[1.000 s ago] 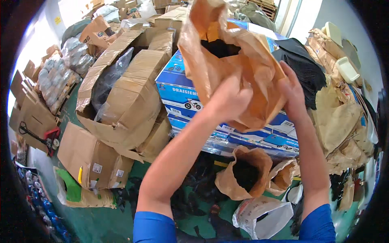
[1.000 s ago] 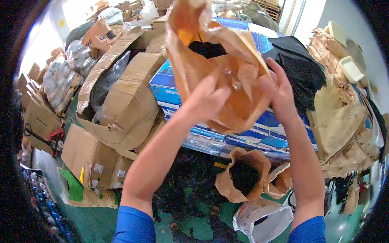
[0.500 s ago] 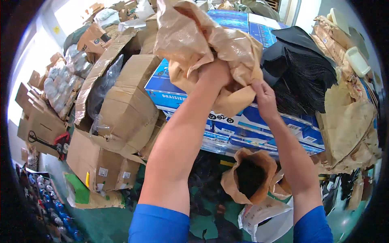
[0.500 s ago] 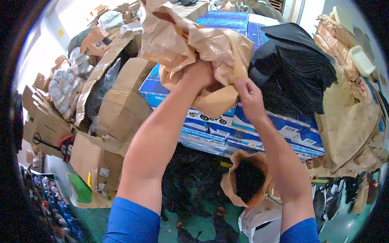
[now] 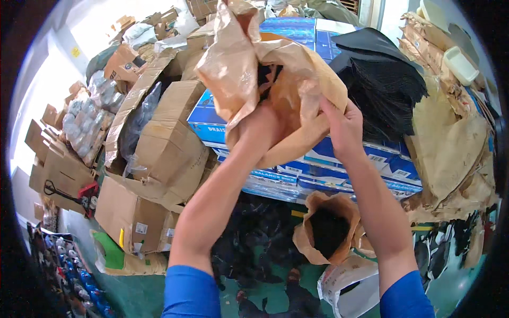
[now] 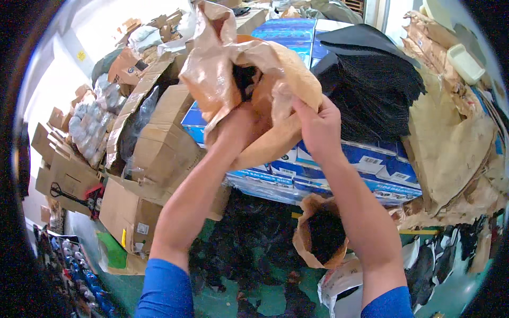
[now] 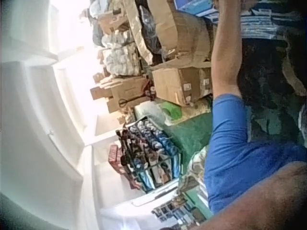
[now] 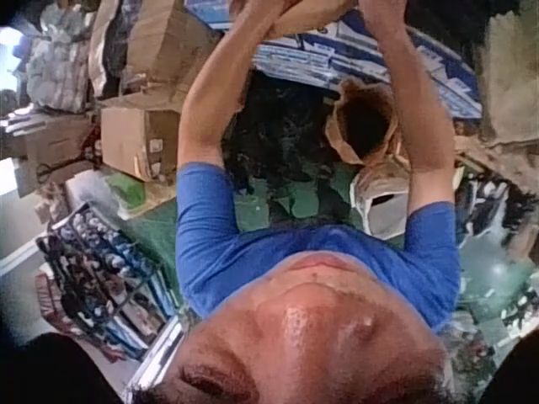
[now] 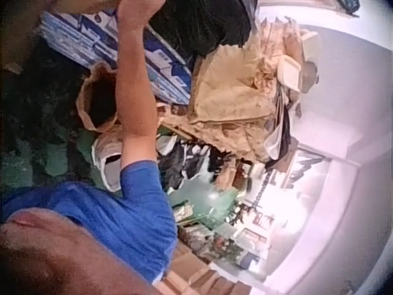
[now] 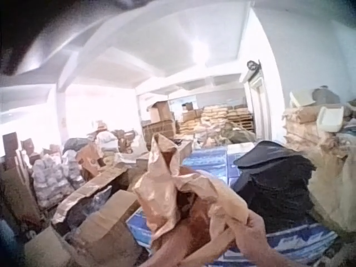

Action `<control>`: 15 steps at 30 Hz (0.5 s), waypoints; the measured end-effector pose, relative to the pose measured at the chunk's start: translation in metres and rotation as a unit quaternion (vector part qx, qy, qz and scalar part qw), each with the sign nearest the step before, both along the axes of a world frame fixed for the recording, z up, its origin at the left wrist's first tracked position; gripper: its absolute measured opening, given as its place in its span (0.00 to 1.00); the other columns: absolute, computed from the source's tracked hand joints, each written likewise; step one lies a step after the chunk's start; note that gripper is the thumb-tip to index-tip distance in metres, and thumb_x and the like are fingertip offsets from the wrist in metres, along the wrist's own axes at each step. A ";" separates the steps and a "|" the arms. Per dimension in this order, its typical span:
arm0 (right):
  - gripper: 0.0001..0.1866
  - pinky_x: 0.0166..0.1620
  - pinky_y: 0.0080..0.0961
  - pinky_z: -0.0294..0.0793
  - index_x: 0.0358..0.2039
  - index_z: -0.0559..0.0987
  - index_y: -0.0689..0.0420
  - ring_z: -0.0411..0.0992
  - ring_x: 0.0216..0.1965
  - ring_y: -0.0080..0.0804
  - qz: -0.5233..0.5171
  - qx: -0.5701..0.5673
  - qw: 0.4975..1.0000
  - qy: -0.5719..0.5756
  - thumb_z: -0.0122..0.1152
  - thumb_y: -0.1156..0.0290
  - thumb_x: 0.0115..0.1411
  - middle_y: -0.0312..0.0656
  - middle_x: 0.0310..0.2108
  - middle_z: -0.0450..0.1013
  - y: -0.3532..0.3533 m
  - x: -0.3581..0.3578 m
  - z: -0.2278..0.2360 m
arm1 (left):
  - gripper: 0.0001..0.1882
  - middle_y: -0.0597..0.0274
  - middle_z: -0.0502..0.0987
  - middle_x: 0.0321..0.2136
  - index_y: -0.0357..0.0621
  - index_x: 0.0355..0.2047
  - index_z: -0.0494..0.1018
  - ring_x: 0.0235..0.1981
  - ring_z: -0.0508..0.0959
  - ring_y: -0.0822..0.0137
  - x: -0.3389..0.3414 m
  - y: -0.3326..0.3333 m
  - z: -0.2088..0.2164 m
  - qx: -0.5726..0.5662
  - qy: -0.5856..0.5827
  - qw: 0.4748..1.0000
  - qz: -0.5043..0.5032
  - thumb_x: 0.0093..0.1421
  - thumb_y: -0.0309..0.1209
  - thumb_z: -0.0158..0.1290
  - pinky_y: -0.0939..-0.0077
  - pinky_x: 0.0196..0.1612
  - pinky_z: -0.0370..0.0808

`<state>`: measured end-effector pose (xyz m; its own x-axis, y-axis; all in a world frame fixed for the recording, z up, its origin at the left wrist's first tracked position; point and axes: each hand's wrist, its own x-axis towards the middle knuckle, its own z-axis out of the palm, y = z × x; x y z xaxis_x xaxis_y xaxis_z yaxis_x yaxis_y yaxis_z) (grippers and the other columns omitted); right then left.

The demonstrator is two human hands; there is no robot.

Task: Picking up black foam padding components from a pile on the floor and packing them into sacks.

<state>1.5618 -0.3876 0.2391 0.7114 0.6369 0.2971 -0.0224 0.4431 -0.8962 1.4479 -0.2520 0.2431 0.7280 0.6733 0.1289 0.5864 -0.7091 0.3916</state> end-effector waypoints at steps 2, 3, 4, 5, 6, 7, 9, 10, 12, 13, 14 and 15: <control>0.10 0.36 0.18 0.71 0.40 0.77 0.61 0.71 0.33 0.17 -0.003 0.019 1.000 -0.006 0.59 0.71 0.59 0.34 0.33 0.75 -0.011 -0.016 0.009 | 0.20 0.40 0.77 0.34 0.37 0.43 0.71 0.38 0.77 0.45 -0.032 -0.004 -0.010 -0.028 -0.062 0.997 -0.019 0.52 0.37 0.52 0.58 0.41 0.73; 0.10 0.36 0.18 0.71 0.40 0.77 0.61 0.71 0.33 0.17 -0.003 0.024 1.000 0.002 0.58 0.71 0.59 0.34 0.33 0.75 -0.012 -0.021 0.011 | 0.21 0.40 0.76 0.34 0.36 0.43 0.70 0.38 0.77 0.44 -0.038 -0.008 -0.011 -0.039 -0.118 0.992 0.001 0.52 0.37 0.52 0.58 0.41 0.73; 0.10 0.36 0.18 0.71 0.40 0.77 0.61 0.71 0.33 0.17 -0.003 0.028 1.000 0.009 0.58 0.71 0.59 0.34 0.33 0.75 -0.014 -0.022 0.011 | 0.20 0.40 0.76 0.35 0.35 0.45 0.67 0.40 0.76 0.45 -0.044 -0.018 -0.006 -0.033 -0.113 0.992 0.038 0.54 0.34 0.51 0.59 0.42 0.72; 0.10 0.36 0.18 0.71 0.40 0.77 0.61 0.71 0.33 0.17 0.000 0.028 1.000 0.013 0.58 0.71 0.59 0.34 0.33 0.75 -0.016 -0.019 0.009 | 0.20 0.40 0.75 0.37 0.35 0.47 0.66 0.41 0.75 0.46 -0.048 -0.014 -0.013 -0.064 -0.182 0.980 0.047 0.55 0.32 0.49 0.60 0.43 0.71; 0.10 0.36 0.17 0.71 0.41 0.76 0.61 0.72 0.34 0.17 0.011 0.034 0.999 0.016 0.58 0.71 0.59 0.34 0.33 0.75 -0.020 -0.017 0.008 | 0.20 0.41 0.75 0.38 0.35 0.48 0.65 0.42 0.75 0.48 -0.057 -0.008 -0.016 -0.094 -0.251 0.962 0.057 0.56 0.31 0.48 0.61 0.44 0.71; 0.11 0.37 0.17 0.71 0.41 0.76 0.61 0.72 0.34 0.18 0.021 0.037 0.999 0.020 0.58 0.71 0.60 0.34 0.33 0.75 -0.024 -0.013 0.006 | 0.19 0.45 0.74 0.39 0.34 0.50 0.64 0.43 0.74 0.56 -0.064 -0.009 -0.001 -0.114 -0.220 0.964 0.092 0.58 0.28 0.45 0.66 0.44 0.71; 0.12 0.38 0.17 0.72 0.43 0.75 0.62 0.72 0.36 0.18 0.028 0.008 0.999 0.023 0.57 0.71 0.60 0.35 0.35 0.74 -0.031 -0.013 0.004 | 0.18 0.50 0.75 0.38 0.32 0.50 0.63 0.42 0.75 0.62 -0.076 0.008 0.000 -0.288 -0.325 0.887 0.156 0.60 0.27 0.44 0.72 0.42 0.72; 0.12 0.38 0.17 0.72 0.44 0.75 0.62 0.72 0.37 0.19 0.034 0.006 0.999 -0.001 0.57 0.71 0.60 0.35 0.36 0.74 -0.033 -0.015 0.000 | 0.10 0.61 0.72 0.23 0.40 0.42 0.68 0.24 0.70 0.76 -0.080 0.011 -0.001 -0.236 -0.315 0.906 0.159 0.61 0.29 0.46 0.82 0.24 0.67; 0.12 0.39 0.18 0.72 0.45 0.74 0.62 0.72 0.38 0.19 0.043 -0.005 0.999 -0.028 0.56 0.72 0.61 0.35 0.38 0.74 -0.040 -0.011 -0.005 | 0.09 0.61 0.72 0.23 0.39 0.39 0.68 0.24 0.71 0.74 -0.073 -0.004 0.006 -0.258 -0.317 0.900 0.151 0.61 0.29 0.45 0.80 0.25 0.69; 0.12 0.39 0.18 0.72 0.45 0.74 0.62 0.72 0.38 0.19 0.044 -0.005 0.999 -0.027 0.56 0.72 0.61 0.35 0.38 0.74 -0.042 -0.007 -0.007 | 0.08 0.60 0.72 0.22 0.38 0.37 0.69 0.24 0.72 0.72 -0.067 -0.014 0.016 -0.281 -0.321 0.893 0.140 0.61 0.29 0.45 0.77 0.26 0.70; 0.12 0.39 0.18 0.72 0.44 0.74 0.62 0.72 0.38 0.19 0.040 -0.013 0.999 -0.027 0.56 0.72 0.61 0.35 0.38 0.74 -0.045 -0.003 -0.010 | 0.08 0.60 0.72 0.22 0.38 0.37 0.69 0.24 0.72 0.72 -0.060 -0.019 0.022 -0.282 -0.320 0.893 0.140 0.61 0.29 0.45 0.77 0.26 0.70; 0.12 0.39 0.18 0.72 0.44 0.74 0.62 0.72 0.37 0.19 0.038 -0.020 0.999 -0.025 0.56 0.72 0.61 0.35 0.38 0.74 -0.046 -0.002 -0.011 | 0.09 0.57 0.74 0.25 0.36 0.36 0.70 0.27 0.74 0.68 -0.054 -0.019 0.032 -0.179 -0.252 0.946 0.100 0.60 0.29 0.46 0.73 0.28 0.71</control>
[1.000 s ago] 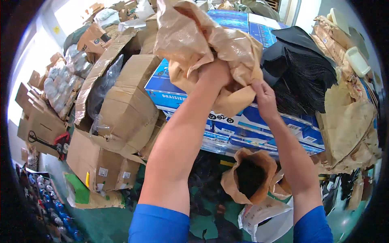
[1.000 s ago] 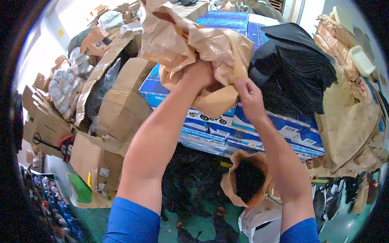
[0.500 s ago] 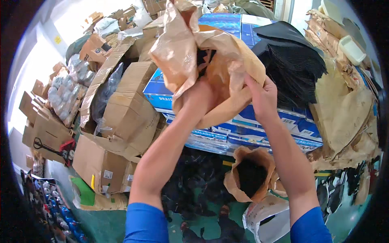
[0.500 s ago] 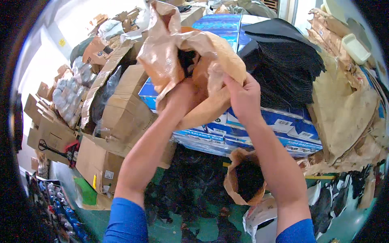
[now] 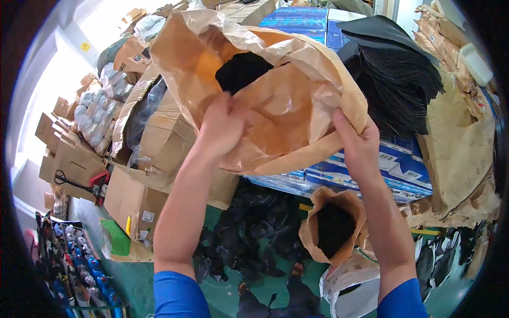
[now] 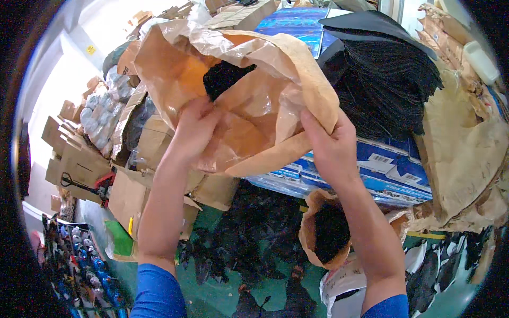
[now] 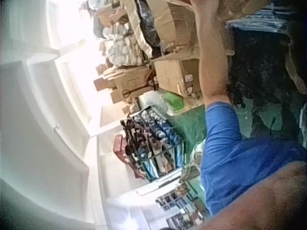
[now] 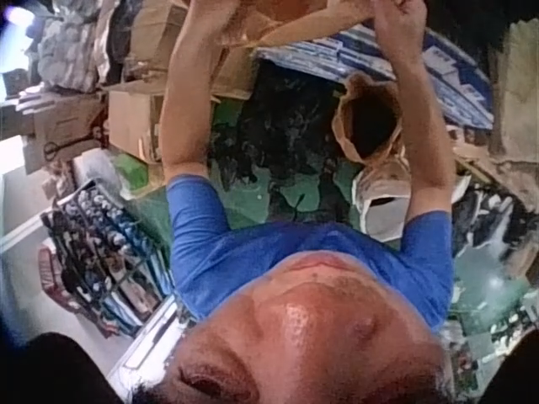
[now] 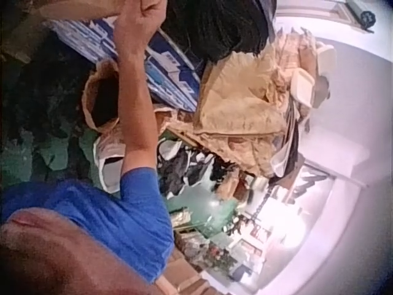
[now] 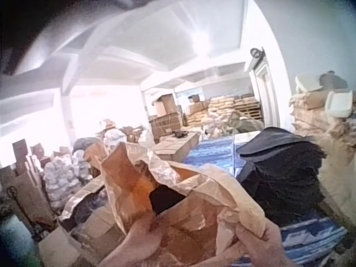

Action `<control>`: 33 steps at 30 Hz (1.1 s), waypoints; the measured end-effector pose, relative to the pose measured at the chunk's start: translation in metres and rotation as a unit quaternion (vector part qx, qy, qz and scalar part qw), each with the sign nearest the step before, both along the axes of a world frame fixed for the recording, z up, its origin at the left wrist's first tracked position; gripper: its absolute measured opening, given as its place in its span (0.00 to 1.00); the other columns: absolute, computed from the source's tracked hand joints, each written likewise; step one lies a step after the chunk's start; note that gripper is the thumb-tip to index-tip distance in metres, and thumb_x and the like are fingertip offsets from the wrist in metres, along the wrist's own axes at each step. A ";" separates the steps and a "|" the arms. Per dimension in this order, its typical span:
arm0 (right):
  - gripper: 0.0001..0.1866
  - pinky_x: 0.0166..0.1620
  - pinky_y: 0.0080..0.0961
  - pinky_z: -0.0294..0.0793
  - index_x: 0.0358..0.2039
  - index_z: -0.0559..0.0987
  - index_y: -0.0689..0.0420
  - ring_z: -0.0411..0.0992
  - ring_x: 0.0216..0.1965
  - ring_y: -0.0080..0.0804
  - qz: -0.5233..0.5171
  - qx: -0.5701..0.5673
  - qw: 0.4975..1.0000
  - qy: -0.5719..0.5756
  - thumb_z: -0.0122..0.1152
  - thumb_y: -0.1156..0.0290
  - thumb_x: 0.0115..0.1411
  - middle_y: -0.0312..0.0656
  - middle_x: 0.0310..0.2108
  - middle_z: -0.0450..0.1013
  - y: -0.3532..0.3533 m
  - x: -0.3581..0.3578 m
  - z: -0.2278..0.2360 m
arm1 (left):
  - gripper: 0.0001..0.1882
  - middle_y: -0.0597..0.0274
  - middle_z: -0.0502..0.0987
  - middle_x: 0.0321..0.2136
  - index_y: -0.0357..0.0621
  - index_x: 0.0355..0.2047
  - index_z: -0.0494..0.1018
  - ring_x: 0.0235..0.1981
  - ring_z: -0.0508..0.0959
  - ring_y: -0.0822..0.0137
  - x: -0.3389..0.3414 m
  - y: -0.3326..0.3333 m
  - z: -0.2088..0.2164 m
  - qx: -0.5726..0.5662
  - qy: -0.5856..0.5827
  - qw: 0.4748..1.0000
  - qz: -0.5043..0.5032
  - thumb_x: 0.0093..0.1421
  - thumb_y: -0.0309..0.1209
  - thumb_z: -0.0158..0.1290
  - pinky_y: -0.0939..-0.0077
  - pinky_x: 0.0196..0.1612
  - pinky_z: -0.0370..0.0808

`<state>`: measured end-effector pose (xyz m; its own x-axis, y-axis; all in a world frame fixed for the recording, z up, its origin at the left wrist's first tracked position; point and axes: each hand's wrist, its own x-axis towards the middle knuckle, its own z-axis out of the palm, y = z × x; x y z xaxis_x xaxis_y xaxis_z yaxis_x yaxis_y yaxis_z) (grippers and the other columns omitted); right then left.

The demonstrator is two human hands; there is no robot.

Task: Picking up black foam padding components from a pile on the floor and packing them into sacks.

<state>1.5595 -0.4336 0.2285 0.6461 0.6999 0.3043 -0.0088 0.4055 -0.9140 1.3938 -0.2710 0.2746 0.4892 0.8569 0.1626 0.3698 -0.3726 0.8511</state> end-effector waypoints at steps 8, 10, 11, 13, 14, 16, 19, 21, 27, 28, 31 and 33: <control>0.12 0.38 0.19 0.71 0.44 0.73 0.62 0.71 0.35 0.19 0.031 0.009 0.999 0.004 0.56 0.72 0.61 0.36 0.36 0.74 0.008 -0.001 0.003 | 0.16 0.45 0.77 0.40 0.39 0.42 0.74 0.43 0.77 0.48 0.063 0.121 -0.007 0.320 0.377 0.864 0.098 0.52 0.27 0.51 0.56 0.47 0.72; 0.12 0.38 0.19 0.71 0.43 0.74 0.63 0.71 0.35 0.19 0.037 -0.023 0.999 0.008 0.56 0.72 0.61 0.36 0.36 0.74 0.007 0.004 -0.006 | 0.14 0.47 0.78 0.39 0.40 0.39 0.75 0.44 0.77 0.51 0.063 0.124 -0.025 0.396 0.232 0.883 0.094 0.51 0.28 0.52 0.55 0.48 0.72; 0.12 0.38 0.19 0.71 0.43 0.74 0.63 0.71 0.35 0.19 0.035 -0.025 0.999 0.008 0.56 0.72 0.61 0.36 0.36 0.74 0.006 0.005 -0.008 | 0.13 0.49 0.78 0.37 0.39 0.38 0.75 0.43 0.77 0.50 0.066 0.123 -0.035 0.282 0.321 0.895 0.127 0.51 0.27 0.52 0.57 0.46 0.73; 0.12 0.37 0.19 0.71 0.43 0.74 0.63 0.71 0.35 0.19 0.007 -0.028 0.999 -0.012 0.56 0.72 0.60 0.35 0.35 0.74 0.001 0.007 -0.013 | 0.12 0.49 0.79 0.36 0.40 0.37 0.76 0.42 0.78 0.50 0.069 0.119 -0.045 0.277 0.317 0.895 0.148 0.52 0.28 0.51 0.58 0.45 0.74; 0.12 0.37 0.19 0.71 0.43 0.74 0.63 0.71 0.35 0.19 0.006 -0.030 0.999 -0.014 0.56 0.72 0.60 0.35 0.35 0.74 0.000 0.010 -0.014 | 0.11 0.49 0.79 0.35 0.41 0.37 0.76 0.40 0.78 0.49 0.070 0.118 -0.048 0.275 0.313 0.893 0.170 0.52 0.28 0.51 0.59 0.44 0.75; 0.12 0.37 0.19 0.71 0.43 0.74 0.63 0.71 0.35 0.19 0.015 -0.032 0.999 -0.025 0.56 0.72 0.60 0.36 0.35 0.74 0.004 0.010 -0.016 | 0.11 0.50 0.79 0.33 0.41 0.36 0.76 0.38 0.78 0.48 0.053 0.134 -0.051 0.263 0.242 0.918 0.171 0.53 0.30 0.52 0.60 0.42 0.75; 0.12 0.37 0.19 0.71 0.42 0.74 0.63 0.71 0.35 0.19 0.014 -0.051 0.998 -0.032 0.56 0.72 0.60 0.36 0.35 0.74 0.001 0.010 -0.015 | 0.11 0.51 0.79 0.32 0.41 0.34 0.76 0.36 0.78 0.48 0.035 0.140 -0.054 0.256 0.135 0.946 0.145 0.54 0.35 0.53 0.61 0.43 0.75; 0.12 0.37 0.19 0.71 0.42 0.74 0.63 0.71 0.35 0.19 0.007 -0.043 0.999 -0.022 0.56 0.71 0.60 0.36 0.35 0.74 -0.004 0.007 -0.013 | 0.11 0.53 0.78 0.35 0.41 0.33 0.76 0.39 0.77 0.50 0.039 0.133 -0.056 0.281 0.296 0.890 0.200 0.54 0.34 0.53 0.60 0.45 0.73; 0.10 0.39 0.17 0.71 0.41 0.75 0.63 0.72 0.35 0.19 -0.041 0.017 0.999 -0.020 0.56 0.72 0.60 0.36 0.35 0.75 -0.027 0.011 0.009 | 0.13 0.50 0.76 0.44 0.43 0.39 0.78 0.48 0.75 0.54 0.042 0.113 -0.035 0.236 0.414 0.867 0.142 0.55 0.30 0.48 0.56 0.47 0.71; 0.10 0.39 0.17 0.71 0.41 0.75 0.63 0.72 0.35 0.19 -0.054 0.030 0.998 -0.013 0.56 0.73 0.60 0.36 0.36 0.75 -0.031 0.010 0.014 | 0.13 0.51 0.77 0.43 0.43 0.39 0.78 0.46 0.76 0.54 0.040 0.113 -0.035 0.253 0.418 0.863 0.129 0.56 0.31 0.48 0.57 0.47 0.72; 0.10 0.39 0.17 0.71 0.40 0.75 0.62 0.71 0.36 0.18 -0.049 0.027 0.998 -0.024 0.58 0.73 0.59 0.36 0.36 0.75 -0.040 0.002 0.021 | 0.13 0.52 0.77 0.42 0.43 0.38 0.77 0.44 0.77 0.55 0.031 0.111 -0.045 0.265 0.396 0.869 0.133 0.56 0.33 0.49 0.60 0.46 0.73; 0.10 0.39 0.17 0.70 0.40 0.75 0.63 0.71 0.36 0.18 -0.051 0.012 0.998 -0.021 0.58 0.73 0.59 0.36 0.36 0.74 -0.046 0.000 0.025 | 0.13 0.48 0.78 0.38 0.40 0.37 0.77 0.41 0.78 0.55 0.020 0.101 -0.045 0.231 0.332 0.898 0.173 0.56 0.34 0.50 0.62 0.43 0.74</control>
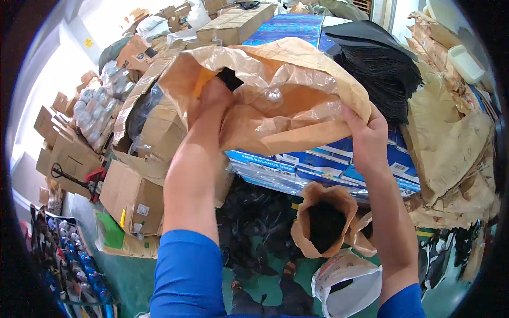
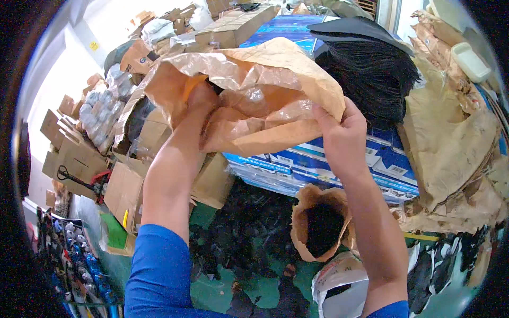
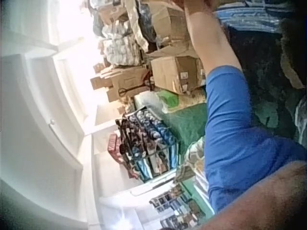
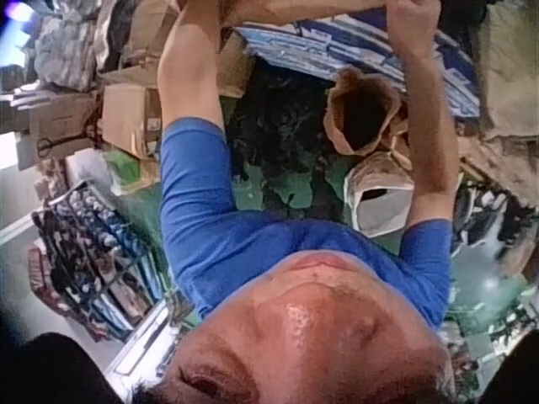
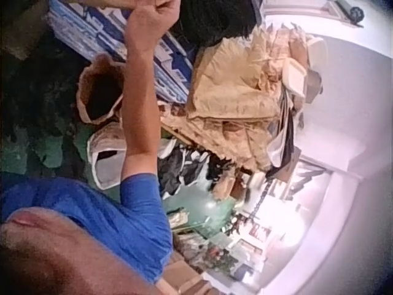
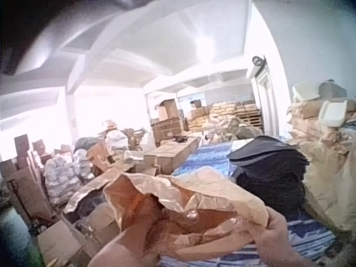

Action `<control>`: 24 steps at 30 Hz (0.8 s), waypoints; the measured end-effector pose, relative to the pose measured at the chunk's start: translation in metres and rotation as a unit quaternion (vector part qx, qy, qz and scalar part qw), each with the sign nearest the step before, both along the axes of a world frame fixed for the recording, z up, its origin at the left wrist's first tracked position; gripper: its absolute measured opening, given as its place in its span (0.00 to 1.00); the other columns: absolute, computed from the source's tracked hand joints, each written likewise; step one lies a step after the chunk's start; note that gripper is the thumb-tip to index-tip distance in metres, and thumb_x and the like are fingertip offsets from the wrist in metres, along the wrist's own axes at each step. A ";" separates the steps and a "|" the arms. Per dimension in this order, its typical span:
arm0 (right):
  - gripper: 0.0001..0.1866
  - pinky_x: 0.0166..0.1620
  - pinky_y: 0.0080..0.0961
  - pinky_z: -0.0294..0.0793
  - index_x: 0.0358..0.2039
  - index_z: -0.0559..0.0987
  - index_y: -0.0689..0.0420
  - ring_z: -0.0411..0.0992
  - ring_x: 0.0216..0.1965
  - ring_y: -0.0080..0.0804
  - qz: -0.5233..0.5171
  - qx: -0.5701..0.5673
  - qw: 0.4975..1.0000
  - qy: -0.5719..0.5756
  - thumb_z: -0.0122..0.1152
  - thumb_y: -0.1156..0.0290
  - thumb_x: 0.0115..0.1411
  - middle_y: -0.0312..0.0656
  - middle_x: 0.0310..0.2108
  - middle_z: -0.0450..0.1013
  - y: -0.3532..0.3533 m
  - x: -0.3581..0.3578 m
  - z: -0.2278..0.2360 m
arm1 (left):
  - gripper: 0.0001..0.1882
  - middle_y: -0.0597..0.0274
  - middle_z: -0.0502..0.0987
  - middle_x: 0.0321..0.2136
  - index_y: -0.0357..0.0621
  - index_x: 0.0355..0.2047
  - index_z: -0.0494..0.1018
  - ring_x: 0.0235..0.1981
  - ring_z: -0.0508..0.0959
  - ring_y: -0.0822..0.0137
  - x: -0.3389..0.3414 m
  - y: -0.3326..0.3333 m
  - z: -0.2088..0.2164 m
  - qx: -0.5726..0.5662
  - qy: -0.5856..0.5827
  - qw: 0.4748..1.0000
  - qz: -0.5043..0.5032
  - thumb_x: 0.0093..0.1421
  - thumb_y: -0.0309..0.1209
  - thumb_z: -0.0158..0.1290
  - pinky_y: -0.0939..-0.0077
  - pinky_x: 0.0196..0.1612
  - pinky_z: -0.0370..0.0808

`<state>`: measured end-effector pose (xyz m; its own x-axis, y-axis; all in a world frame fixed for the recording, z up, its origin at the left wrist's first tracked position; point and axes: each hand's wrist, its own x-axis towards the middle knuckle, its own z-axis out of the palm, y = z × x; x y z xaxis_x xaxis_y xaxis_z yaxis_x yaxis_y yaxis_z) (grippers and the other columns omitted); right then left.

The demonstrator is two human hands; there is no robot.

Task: Picking up black foam padding components from a pile on the floor and packing them into sacks.

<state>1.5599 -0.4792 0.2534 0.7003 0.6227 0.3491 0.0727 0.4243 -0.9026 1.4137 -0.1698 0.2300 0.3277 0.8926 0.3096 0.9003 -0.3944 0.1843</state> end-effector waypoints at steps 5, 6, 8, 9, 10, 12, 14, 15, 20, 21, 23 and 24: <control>0.11 0.39 0.17 0.70 0.42 0.75 0.63 0.71 0.36 0.18 0.009 -0.013 0.999 0.031 0.57 0.72 0.60 0.37 0.36 0.74 -0.004 0.008 0.005 | 0.09 0.40 0.77 0.31 0.35 0.32 0.75 0.35 0.77 0.46 -0.012 0.001 0.002 -0.008 -0.273 0.957 -0.103 0.56 0.30 0.50 0.58 0.39 0.73; 0.12 0.39 0.17 0.70 0.42 0.75 0.63 0.71 0.36 0.18 0.019 -0.003 0.999 0.050 0.57 0.72 0.60 0.36 0.36 0.74 -0.001 0.006 0.006 | 0.11 0.41 0.77 0.28 0.34 0.31 0.75 0.32 0.78 0.47 -0.018 -0.005 0.003 0.062 -0.281 0.948 -0.134 0.57 0.31 0.50 0.60 0.37 0.73; 0.12 0.39 0.17 0.70 0.43 0.75 0.63 0.71 0.36 0.19 0.018 0.005 0.998 0.065 0.57 0.72 0.60 0.36 0.36 0.74 0.002 0.009 0.009 | 0.08 0.43 0.76 0.29 0.36 0.29 0.74 0.31 0.76 0.45 -0.015 -0.032 0.002 0.098 -0.277 0.937 -0.191 0.56 0.28 0.48 0.57 0.37 0.73; 0.12 0.39 0.17 0.70 0.43 0.75 0.62 0.71 0.35 0.19 0.020 0.016 0.996 0.082 0.57 0.72 0.60 0.36 0.36 0.74 0.004 0.009 0.012 | 0.07 0.44 0.75 0.29 0.36 0.29 0.73 0.32 0.76 0.45 -0.018 -0.046 0.001 0.126 -0.244 0.936 -0.220 0.56 0.28 0.48 0.56 0.36 0.73; 0.12 0.39 0.17 0.70 0.43 0.75 0.62 0.71 0.35 0.19 0.023 0.013 0.996 0.082 0.57 0.72 0.60 0.36 0.36 0.74 0.007 0.008 0.012 | 0.07 0.45 0.74 0.30 0.36 0.28 0.73 0.32 0.76 0.46 -0.022 -0.057 -0.005 0.149 -0.210 0.934 -0.246 0.56 0.27 0.48 0.55 0.36 0.73; 0.12 0.40 0.18 0.70 0.43 0.75 0.62 0.71 0.36 0.19 0.011 -0.009 0.997 0.079 0.57 0.72 0.59 0.35 0.37 0.74 0.009 0.007 0.015 | 0.05 0.47 0.73 0.30 0.39 0.28 0.72 0.33 0.75 0.48 -0.028 -0.081 -0.012 0.153 -0.166 0.941 -0.253 0.54 0.28 0.50 0.56 0.35 0.72; 0.12 0.41 0.18 0.70 0.43 0.75 0.62 0.71 0.37 0.19 0.008 0.007 0.997 0.071 0.57 0.72 0.59 0.36 0.37 0.74 0.016 0.004 0.011 | 0.05 0.52 0.73 0.30 0.41 0.29 0.71 0.34 0.75 0.51 -0.038 -0.092 -0.018 0.185 -0.063 0.942 -0.273 0.52 0.29 0.52 0.58 0.33 0.73; 0.12 0.41 0.18 0.70 0.43 0.75 0.62 0.71 0.37 0.19 0.001 0.023 0.998 0.065 0.57 0.71 0.60 0.36 0.38 0.74 0.019 0.002 0.008 | 0.05 0.52 0.73 0.30 0.41 0.29 0.71 0.34 0.75 0.51 -0.039 -0.094 -0.022 0.185 -0.064 0.943 -0.268 0.52 0.29 0.52 0.58 0.33 0.73; 0.13 0.42 0.19 0.70 0.44 0.75 0.62 0.71 0.38 0.19 -0.011 -0.003 0.998 0.059 0.58 0.71 0.59 0.35 0.39 0.73 0.024 -0.003 0.001 | 0.08 0.55 0.71 0.29 0.42 0.28 0.69 0.33 0.75 0.56 -0.040 -0.102 -0.041 0.243 -0.068 0.927 -0.276 0.50 0.32 0.53 0.64 0.34 0.74; 0.13 0.42 0.19 0.70 0.44 0.75 0.62 0.71 0.38 0.20 -0.023 -0.012 0.998 0.057 0.58 0.71 0.59 0.35 0.39 0.73 0.024 -0.003 -0.001 | 0.08 0.56 0.70 0.29 0.42 0.27 0.69 0.33 0.74 0.57 -0.040 -0.101 -0.044 0.272 -0.060 0.917 -0.286 0.50 0.32 0.52 0.65 0.34 0.73; 0.14 0.44 0.21 0.70 0.45 0.74 0.61 0.71 0.40 0.21 -0.014 -0.020 0.998 0.051 0.58 0.71 0.59 0.35 0.41 0.73 0.025 -0.001 -0.006 | 0.08 0.56 0.70 0.29 0.43 0.27 0.69 0.34 0.74 0.57 -0.040 -0.100 -0.048 0.271 -0.067 0.918 -0.283 0.51 0.33 0.52 0.65 0.35 0.73; 0.15 0.46 0.22 0.70 0.47 0.74 0.60 0.71 0.42 0.22 -0.008 -0.026 0.999 0.046 0.58 0.71 0.59 0.35 0.43 0.73 0.024 0.000 -0.009 | 0.08 0.57 0.70 0.29 0.43 0.28 0.69 0.34 0.73 0.57 -0.039 -0.099 -0.049 0.270 -0.074 0.918 -0.282 0.52 0.33 0.51 0.65 0.36 0.72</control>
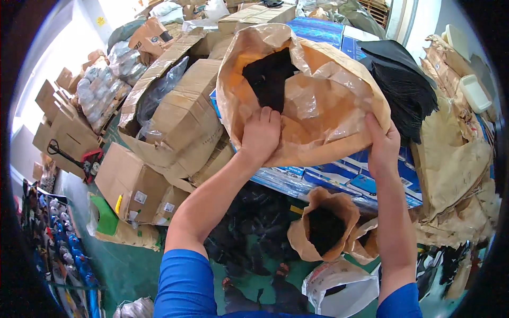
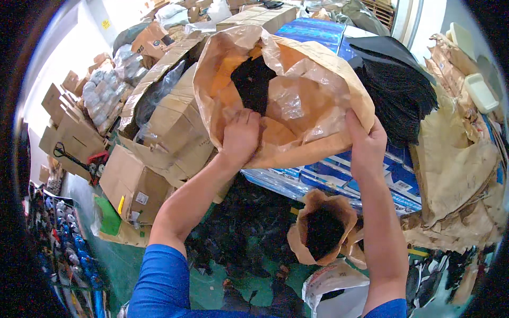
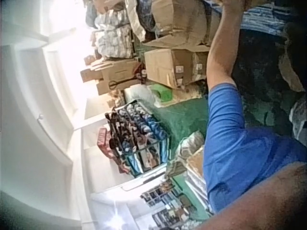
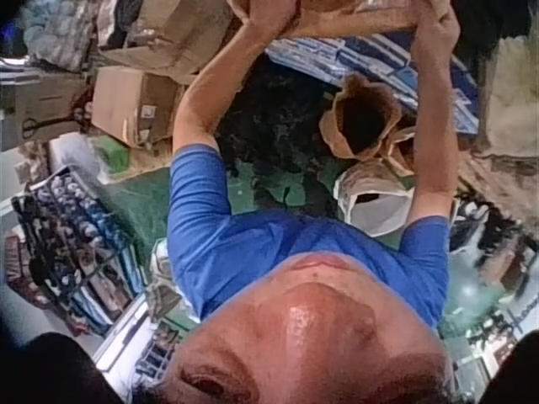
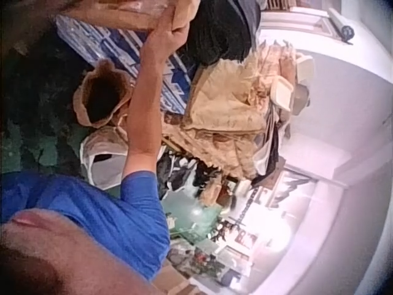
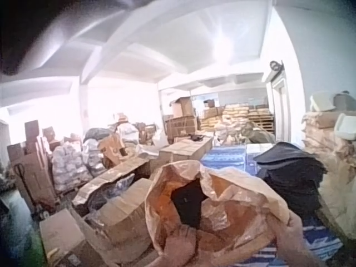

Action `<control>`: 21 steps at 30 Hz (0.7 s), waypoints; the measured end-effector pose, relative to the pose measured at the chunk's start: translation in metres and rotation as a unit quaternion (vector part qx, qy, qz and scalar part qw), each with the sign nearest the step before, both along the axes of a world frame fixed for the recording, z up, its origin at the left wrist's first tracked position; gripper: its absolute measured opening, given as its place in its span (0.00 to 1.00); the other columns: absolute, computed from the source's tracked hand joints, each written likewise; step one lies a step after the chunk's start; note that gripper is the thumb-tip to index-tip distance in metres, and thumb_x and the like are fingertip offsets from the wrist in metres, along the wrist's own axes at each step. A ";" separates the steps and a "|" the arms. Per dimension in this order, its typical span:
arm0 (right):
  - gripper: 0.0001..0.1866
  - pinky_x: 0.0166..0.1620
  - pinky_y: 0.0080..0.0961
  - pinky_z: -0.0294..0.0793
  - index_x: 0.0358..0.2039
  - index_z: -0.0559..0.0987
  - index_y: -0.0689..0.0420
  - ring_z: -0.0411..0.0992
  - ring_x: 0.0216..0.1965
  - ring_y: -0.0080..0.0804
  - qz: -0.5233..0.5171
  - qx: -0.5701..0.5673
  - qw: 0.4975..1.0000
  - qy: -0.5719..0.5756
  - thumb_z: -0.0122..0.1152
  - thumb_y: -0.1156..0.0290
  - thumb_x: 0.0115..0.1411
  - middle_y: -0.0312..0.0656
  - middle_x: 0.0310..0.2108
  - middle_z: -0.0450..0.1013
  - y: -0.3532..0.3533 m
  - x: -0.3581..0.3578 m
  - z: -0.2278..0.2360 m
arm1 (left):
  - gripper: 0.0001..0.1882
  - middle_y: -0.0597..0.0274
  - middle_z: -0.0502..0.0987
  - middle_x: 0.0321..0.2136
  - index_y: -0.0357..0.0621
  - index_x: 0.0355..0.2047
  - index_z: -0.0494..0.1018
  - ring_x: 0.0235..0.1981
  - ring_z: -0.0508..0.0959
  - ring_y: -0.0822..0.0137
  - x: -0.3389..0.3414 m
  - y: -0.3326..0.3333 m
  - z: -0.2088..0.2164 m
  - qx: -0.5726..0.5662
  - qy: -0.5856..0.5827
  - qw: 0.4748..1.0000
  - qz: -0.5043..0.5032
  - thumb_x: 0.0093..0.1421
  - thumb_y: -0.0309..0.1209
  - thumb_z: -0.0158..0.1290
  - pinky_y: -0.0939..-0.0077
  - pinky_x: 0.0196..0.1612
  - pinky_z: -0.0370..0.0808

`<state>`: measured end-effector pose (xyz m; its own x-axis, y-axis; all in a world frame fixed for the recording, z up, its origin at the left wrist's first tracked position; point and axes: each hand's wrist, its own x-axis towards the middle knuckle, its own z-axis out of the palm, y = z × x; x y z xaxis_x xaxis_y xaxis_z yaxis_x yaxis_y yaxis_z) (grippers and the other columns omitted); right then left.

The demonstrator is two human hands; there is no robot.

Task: Picking up black foam padding components from a pile on the floor and packing them into sacks.

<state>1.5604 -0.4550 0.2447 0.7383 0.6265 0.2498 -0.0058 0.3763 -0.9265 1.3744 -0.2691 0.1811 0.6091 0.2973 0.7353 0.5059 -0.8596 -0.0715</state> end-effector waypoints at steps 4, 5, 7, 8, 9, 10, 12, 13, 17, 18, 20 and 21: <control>0.16 0.46 0.22 0.70 0.48 0.73 0.60 0.71 0.43 0.22 -0.002 -0.010 1.000 0.001 0.58 0.71 0.59 0.35 0.44 0.72 -0.003 0.003 -0.010 | 0.07 0.57 0.70 0.30 0.43 0.28 0.69 0.35 0.73 0.57 0.002 -0.001 -0.007 -0.008 0.021 1.000 0.010 0.52 0.33 0.50 0.65 0.38 0.72; 0.16 0.47 0.21 0.70 0.48 0.73 0.59 0.71 0.43 0.21 0.003 -0.010 1.000 0.000 0.58 0.71 0.59 0.35 0.44 0.72 -0.004 0.002 -0.012 | 0.07 0.58 0.70 0.30 0.43 0.28 0.68 0.35 0.72 0.57 0.002 -0.002 -0.009 -0.004 0.009 1.000 0.006 0.52 0.33 0.50 0.65 0.38 0.72; 0.17 0.47 0.21 0.69 0.49 0.73 0.59 0.70 0.43 0.21 0.007 -0.009 1.000 0.000 0.57 0.71 0.59 0.35 0.44 0.72 -0.004 0.002 -0.013 | 0.06 0.58 0.70 0.30 0.43 0.28 0.68 0.35 0.72 0.57 0.004 0.001 -0.012 0.001 -0.002 1.000 0.001 0.52 0.32 0.49 0.65 0.38 0.72; 0.17 0.47 0.21 0.69 0.49 0.73 0.59 0.70 0.43 0.21 0.005 -0.016 1.000 -0.004 0.58 0.70 0.59 0.35 0.44 0.72 -0.004 0.001 -0.014 | 0.07 0.55 0.70 0.30 0.42 0.28 0.68 0.35 0.73 0.55 0.004 0.005 -0.013 -0.005 0.003 1.000 -0.003 0.52 0.32 0.51 0.63 0.37 0.72; 0.17 0.47 0.22 0.69 0.49 0.73 0.59 0.70 0.44 0.22 0.002 -0.025 1.000 -0.008 0.58 0.70 0.59 0.35 0.44 0.72 -0.004 0.001 -0.016 | 0.08 0.53 0.71 0.30 0.41 0.28 0.67 0.34 0.73 0.54 0.006 0.010 -0.015 -0.013 0.009 1.000 -0.009 0.52 0.31 0.52 0.61 0.36 0.72; 0.17 0.45 0.21 0.69 0.48 0.74 0.60 0.70 0.42 0.22 -0.010 -0.021 1.000 -0.017 0.58 0.70 0.59 0.35 0.42 0.72 -0.003 0.000 -0.016 | 0.06 0.53 0.71 0.29 0.41 0.27 0.68 0.32 0.73 0.53 0.007 0.015 -0.011 0.002 0.014 1.000 -0.006 0.52 0.30 0.51 0.60 0.34 0.72; 0.17 0.44 0.21 0.70 0.47 0.74 0.62 0.70 0.41 0.23 -0.012 -0.035 0.999 -0.023 0.59 0.69 0.58 0.36 0.42 0.73 0.002 0.003 -0.012 | 0.03 0.52 0.72 0.25 0.41 0.25 0.69 0.28 0.74 0.52 0.012 0.030 0.009 0.012 0.043 0.999 0.015 0.52 0.27 0.50 0.58 0.31 0.73; 0.18 0.45 0.21 0.70 0.48 0.73 0.62 0.71 0.41 0.23 0.013 -0.037 0.999 -0.023 0.59 0.68 0.58 0.37 0.42 0.73 0.000 -0.001 -0.005 | 0.02 0.51 0.72 0.23 0.41 0.24 0.69 0.26 0.75 0.51 0.018 0.035 0.030 0.004 0.067 0.997 0.026 0.51 0.26 0.49 0.57 0.30 0.73; 0.27 0.50 0.23 0.68 0.55 0.65 0.62 0.69 0.47 0.25 0.196 0.013 0.979 -0.058 0.59 0.64 0.59 0.39 0.47 0.70 -0.002 -0.017 0.004 | 0.12 0.47 0.78 0.35 0.39 0.39 0.76 0.31 0.80 0.56 0.002 0.063 0.092 -0.122 0.038 0.989 0.074 0.58 0.31 0.50 0.63 0.36 0.76; 0.30 0.52 0.24 0.66 0.57 0.62 0.62 0.68 0.48 0.25 0.231 0.044 0.968 -0.083 0.59 0.63 0.59 0.40 0.49 0.69 -0.010 -0.016 0.003 | 0.11 0.44 0.76 0.32 0.36 0.37 0.74 0.32 0.77 0.49 0.002 0.040 0.101 -0.142 -0.021 0.990 0.002 0.56 0.30 0.51 0.60 0.36 0.73; 0.35 0.59 0.34 0.59 0.62 0.54 0.61 0.62 0.57 0.34 0.225 0.030 0.967 -0.111 0.55 0.59 0.60 0.46 0.56 0.62 -0.025 -0.006 -0.016 | 0.13 0.45 0.76 0.32 0.33 0.38 0.71 0.36 0.75 0.50 -0.017 -0.013 0.110 -0.181 -0.125 0.973 -0.072 0.54 0.29 0.53 0.64 0.39 0.71; 0.37 0.62 0.38 0.54 0.64 0.50 0.60 0.58 0.61 0.37 0.232 0.021 0.968 -0.099 0.52 0.56 0.61 0.47 0.60 0.57 -0.033 -0.007 -0.025 | 0.16 0.48 0.77 0.36 0.33 0.42 0.71 0.39 0.77 0.58 -0.037 -0.033 0.110 -0.201 -0.163 0.964 -0.066 0.54 0.29 0.54 0.71 0.43 0.72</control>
